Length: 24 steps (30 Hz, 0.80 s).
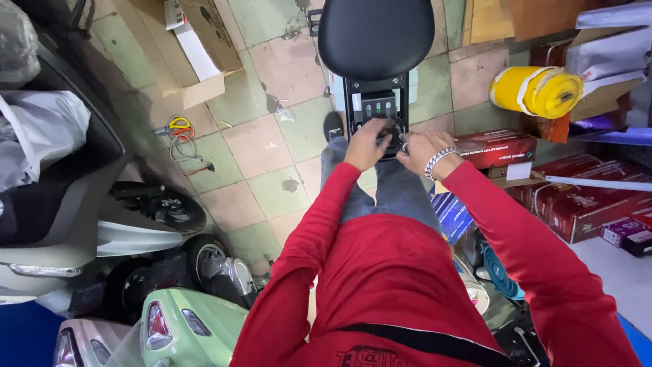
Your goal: Installing a rear metal bracket onto a scooter using bolts and a socket wrench
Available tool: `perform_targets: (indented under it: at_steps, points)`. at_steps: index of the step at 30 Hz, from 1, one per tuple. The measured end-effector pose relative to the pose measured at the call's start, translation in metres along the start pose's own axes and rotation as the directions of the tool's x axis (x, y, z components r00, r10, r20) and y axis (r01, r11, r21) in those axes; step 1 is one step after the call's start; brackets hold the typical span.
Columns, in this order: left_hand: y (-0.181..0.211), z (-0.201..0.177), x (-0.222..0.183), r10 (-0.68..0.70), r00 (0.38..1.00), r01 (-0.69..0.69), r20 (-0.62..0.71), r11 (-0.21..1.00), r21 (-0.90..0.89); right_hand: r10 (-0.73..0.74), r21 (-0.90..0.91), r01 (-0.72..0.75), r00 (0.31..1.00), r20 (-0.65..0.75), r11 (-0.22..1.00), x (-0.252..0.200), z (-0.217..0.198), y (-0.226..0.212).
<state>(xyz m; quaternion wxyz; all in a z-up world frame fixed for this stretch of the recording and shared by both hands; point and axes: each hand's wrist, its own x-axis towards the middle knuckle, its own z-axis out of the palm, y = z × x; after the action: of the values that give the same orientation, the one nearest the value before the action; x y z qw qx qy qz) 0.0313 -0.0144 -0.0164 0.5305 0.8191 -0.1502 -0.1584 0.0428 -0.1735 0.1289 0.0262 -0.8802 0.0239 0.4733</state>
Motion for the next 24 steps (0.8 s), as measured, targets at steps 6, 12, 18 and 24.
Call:
perform_targets:
  at_steps: [6, 12, 18, 24]
  points:
    - [-0.014, 0.029, 0.005, 0.238, 0.960, -0.253, 0.144, 0.963, 0.092, -0.177, -0.103, 0.180, 0.984, 0.033, 0.978, -0.018, -0.032, 0.001]
    - [-0.021, 0.034, 0.001, 0.283, 0.947, -0.309, 0.149, 0.931, 0.193, -0.355, 0.275, 0.402, 0.912, -0.208, 0.873, 0.012, 0.007, 0.058]
    - [-0.019, 0.034, 0.004, 0.306, 0.936, -0.348, 0.172, 0.875, 0.337, -0.539, -0.241, 0.485, 0.795, -0.278, 0.840, 0.013, 0.007, 0.052]
    - [-0.036, 0.047, 0.003, 0.319, 0.932, -0.362, 0.174, 0.862, 0.356, -0.717, -0.615, 0.402, 0.547, -0.432, 0.678, 0.051, 0.069, 0.048]
